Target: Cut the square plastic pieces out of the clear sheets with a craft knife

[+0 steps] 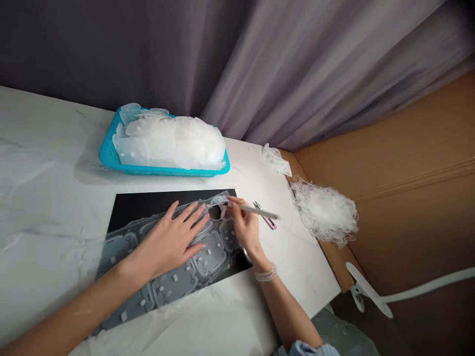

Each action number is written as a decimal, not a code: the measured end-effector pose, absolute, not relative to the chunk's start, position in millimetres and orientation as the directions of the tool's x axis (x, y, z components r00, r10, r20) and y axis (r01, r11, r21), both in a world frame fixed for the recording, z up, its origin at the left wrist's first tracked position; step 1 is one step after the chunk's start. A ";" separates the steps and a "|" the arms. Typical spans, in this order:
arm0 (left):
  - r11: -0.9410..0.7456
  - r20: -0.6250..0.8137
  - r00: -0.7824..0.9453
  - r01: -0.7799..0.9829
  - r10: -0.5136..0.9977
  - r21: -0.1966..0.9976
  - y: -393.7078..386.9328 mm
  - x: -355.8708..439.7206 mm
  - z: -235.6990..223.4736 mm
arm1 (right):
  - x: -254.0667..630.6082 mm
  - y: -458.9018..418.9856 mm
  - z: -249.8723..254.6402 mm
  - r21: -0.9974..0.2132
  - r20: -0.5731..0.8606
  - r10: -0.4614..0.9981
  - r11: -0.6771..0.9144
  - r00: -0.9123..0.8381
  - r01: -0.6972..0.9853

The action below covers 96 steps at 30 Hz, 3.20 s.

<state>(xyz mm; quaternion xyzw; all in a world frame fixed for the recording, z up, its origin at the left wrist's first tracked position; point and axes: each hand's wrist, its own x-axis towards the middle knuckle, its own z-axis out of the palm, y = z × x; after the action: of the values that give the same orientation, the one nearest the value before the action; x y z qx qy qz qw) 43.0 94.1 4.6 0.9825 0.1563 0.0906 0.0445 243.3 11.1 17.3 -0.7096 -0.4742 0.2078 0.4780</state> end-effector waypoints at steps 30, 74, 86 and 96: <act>-0.586 -0.069 0.675 0.682 0.735 0.438 121.9 37.6 47.2 | 260.7 -28.1 46.1 -0.835 0.148 0.896 -0.113 0.418 0.538; -0.985 0.230 0.965 0.089 0.122 0.147 50.4 46.6 8.9 | 195.9 -67.0 29.4 -0.821 0.106 0.885 -0.179 0.454 0.542; -0.986 0.230 0.964 0.102 0.130 0.129 53.4 46.4 12.0 | 197.2 -60.9 21.0 -0.659 0.243 0.916 -0.085 0.318 0.747; -0.992 0.247 0.964 0.073 0.096 0.102 57.7 45.2 11.1 | 189.9 -71.4 27.7 -0.530 0.307 0.928 -0.019 0.213 0.848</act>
<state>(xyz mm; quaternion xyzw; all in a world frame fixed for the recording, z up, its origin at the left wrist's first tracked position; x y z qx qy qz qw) 45.2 57.7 11.1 0.9899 0.0428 0.1268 0.0458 189.9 -71.4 27.7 -0.7111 -0.6241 0.0630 0.3175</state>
